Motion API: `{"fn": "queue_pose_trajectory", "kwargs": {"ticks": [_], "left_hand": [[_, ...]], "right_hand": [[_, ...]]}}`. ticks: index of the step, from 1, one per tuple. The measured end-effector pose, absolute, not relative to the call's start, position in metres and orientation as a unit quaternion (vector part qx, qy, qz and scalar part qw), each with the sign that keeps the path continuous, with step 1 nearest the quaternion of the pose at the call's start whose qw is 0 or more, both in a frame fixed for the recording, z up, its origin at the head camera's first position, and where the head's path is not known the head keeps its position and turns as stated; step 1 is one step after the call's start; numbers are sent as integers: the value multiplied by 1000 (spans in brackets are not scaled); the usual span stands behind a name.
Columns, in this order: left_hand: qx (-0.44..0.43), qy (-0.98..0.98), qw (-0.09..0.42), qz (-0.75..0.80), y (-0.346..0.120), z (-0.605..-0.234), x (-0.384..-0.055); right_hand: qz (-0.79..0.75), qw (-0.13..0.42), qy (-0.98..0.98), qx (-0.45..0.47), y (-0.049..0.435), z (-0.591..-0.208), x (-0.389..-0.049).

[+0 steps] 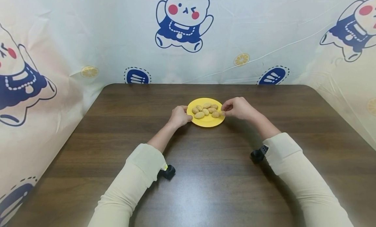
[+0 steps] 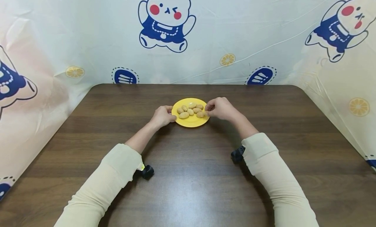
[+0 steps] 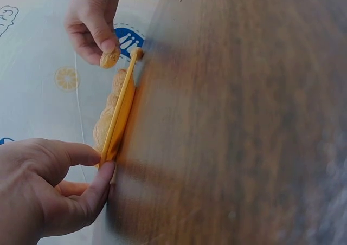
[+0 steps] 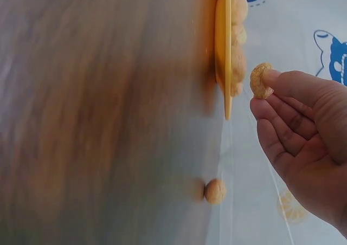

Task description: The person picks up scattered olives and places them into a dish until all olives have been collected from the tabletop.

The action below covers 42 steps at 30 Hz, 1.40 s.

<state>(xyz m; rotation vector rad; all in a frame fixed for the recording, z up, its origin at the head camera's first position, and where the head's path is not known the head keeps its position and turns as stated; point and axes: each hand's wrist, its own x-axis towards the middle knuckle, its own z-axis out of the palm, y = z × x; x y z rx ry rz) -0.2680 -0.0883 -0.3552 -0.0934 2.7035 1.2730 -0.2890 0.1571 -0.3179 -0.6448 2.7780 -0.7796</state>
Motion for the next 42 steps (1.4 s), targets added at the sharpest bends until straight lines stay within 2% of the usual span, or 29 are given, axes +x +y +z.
{"fn": "queue_pose_trajectory", "kwargs": {"ticks": [20, 42], "left_hand": [[-33, 901, 76, 427, -90, -354, -267], [-26, 899, 74, 431, -90, -354, -268]], "right_hand": [[-256, 97, 924, -266, 116, -326, -287], [-211, 119, 925, -294, 110, -330, -287]]}}
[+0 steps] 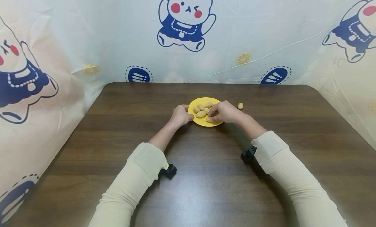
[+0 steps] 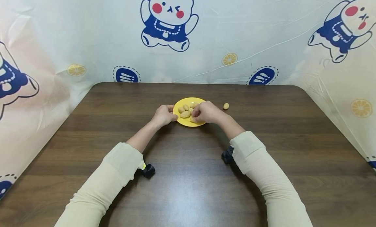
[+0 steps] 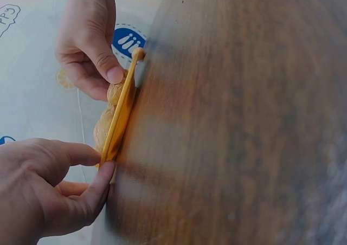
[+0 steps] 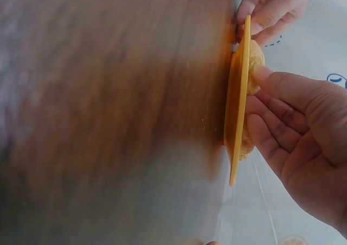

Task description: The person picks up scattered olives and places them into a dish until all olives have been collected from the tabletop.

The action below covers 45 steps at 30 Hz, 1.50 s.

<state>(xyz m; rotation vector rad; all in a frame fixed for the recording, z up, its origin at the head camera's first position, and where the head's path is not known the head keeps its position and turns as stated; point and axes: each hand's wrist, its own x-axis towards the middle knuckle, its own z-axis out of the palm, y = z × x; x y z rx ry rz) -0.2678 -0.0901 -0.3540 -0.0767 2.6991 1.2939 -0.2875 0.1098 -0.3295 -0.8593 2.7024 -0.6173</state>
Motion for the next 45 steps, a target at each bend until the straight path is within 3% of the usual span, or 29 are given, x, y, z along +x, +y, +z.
{"fn": "queue_pose_trajectory", "kwargs": {"ticks": [29, 45], "left_hand": [[-33, 902, 77, 424, -89, -353, -267], [-31, 901, 76, 427, -88, -354, -267]], "right_hand": [[-218, 118, 927, -280, 126, -322, -286], [-247, 98, 940, -215, 154, -315, -295]]}}
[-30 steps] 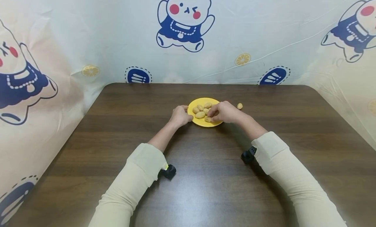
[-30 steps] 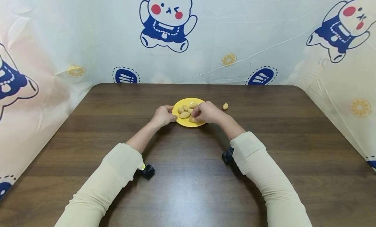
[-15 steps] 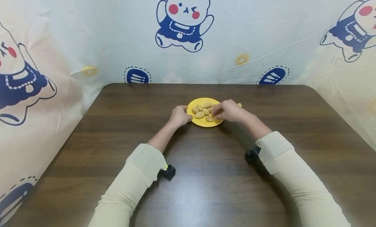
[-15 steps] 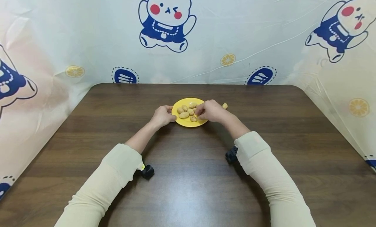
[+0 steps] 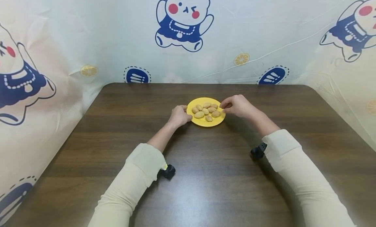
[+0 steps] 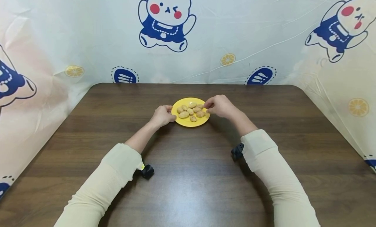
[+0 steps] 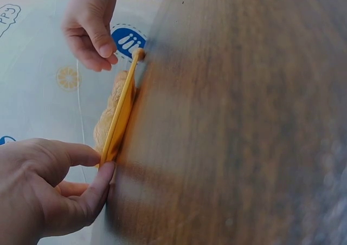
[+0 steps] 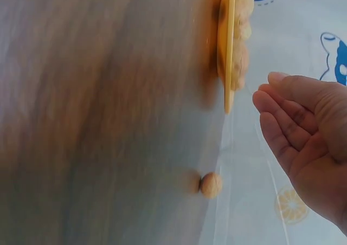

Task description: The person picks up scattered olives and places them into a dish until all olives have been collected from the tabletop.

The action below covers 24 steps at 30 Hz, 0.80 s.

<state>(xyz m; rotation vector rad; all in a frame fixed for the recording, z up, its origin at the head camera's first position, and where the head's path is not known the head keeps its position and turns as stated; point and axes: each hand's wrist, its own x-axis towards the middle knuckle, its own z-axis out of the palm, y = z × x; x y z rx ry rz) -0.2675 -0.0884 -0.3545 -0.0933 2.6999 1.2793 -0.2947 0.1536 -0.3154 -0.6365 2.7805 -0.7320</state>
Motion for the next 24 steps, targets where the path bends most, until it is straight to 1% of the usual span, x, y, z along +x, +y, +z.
{"fn": "queue_pose_trajectory", "kwargs": {"ticks": [11, 18, 24], "left_hand": [[-29, 903, 73, 423, -89, -355, -269], [-32, 905, 77, 418, -88, -355, -268], [-32, 904, 77, 419, -88, -355, -268]], "right_hand": [[-267, 50, 948, -165, 174, -323, -307], [-298, 25, 946, -127, 186, -326, -310], [-302, 10, 946, -114, 194, -330, -314]]}}
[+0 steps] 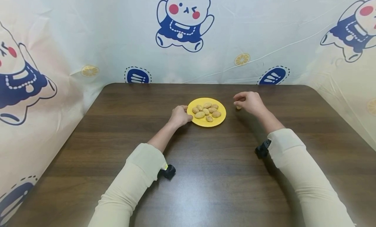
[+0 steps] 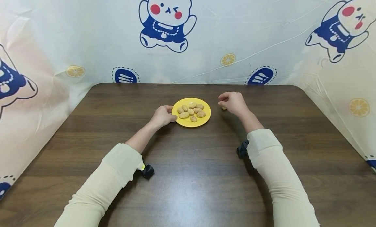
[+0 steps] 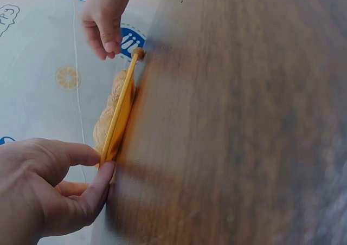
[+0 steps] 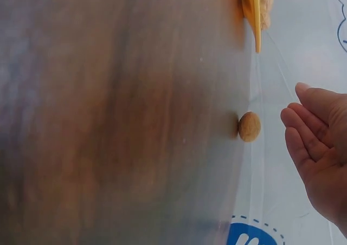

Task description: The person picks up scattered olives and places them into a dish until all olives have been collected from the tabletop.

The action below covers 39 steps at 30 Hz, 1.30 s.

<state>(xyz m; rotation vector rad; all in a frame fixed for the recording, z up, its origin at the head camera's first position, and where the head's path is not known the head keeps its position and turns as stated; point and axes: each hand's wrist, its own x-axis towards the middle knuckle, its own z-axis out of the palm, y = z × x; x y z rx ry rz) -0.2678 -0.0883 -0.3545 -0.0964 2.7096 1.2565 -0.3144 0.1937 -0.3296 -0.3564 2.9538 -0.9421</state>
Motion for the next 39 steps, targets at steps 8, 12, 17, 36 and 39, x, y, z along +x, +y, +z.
{"fn": "queue_pose_trajectory", "kwargs": {"ticks": [8, 12, 17, 36, 39], "left_hand": [[-31, 903, 73, 421, -88, -355, -267], [-30, 904, 73, 420, -88, -355, -267], [-32, 904, 75, 420, -88, -355, -267], [-35, 905, 75, 416, -88, -354, -268], [-36, 906, 75, 415, -88, -354, -267]], "right_hand": [[-288, -11, 952, -106, 200, -333, -320], [-269, 9, 960, -82, 202, -334, -320], [-250, 49, 966, -51, 204, -334, -321], [-250, 47, 964, -78, 202, -340, -327], [-248, 43, 964, -87, 202, -342, -327]]}}
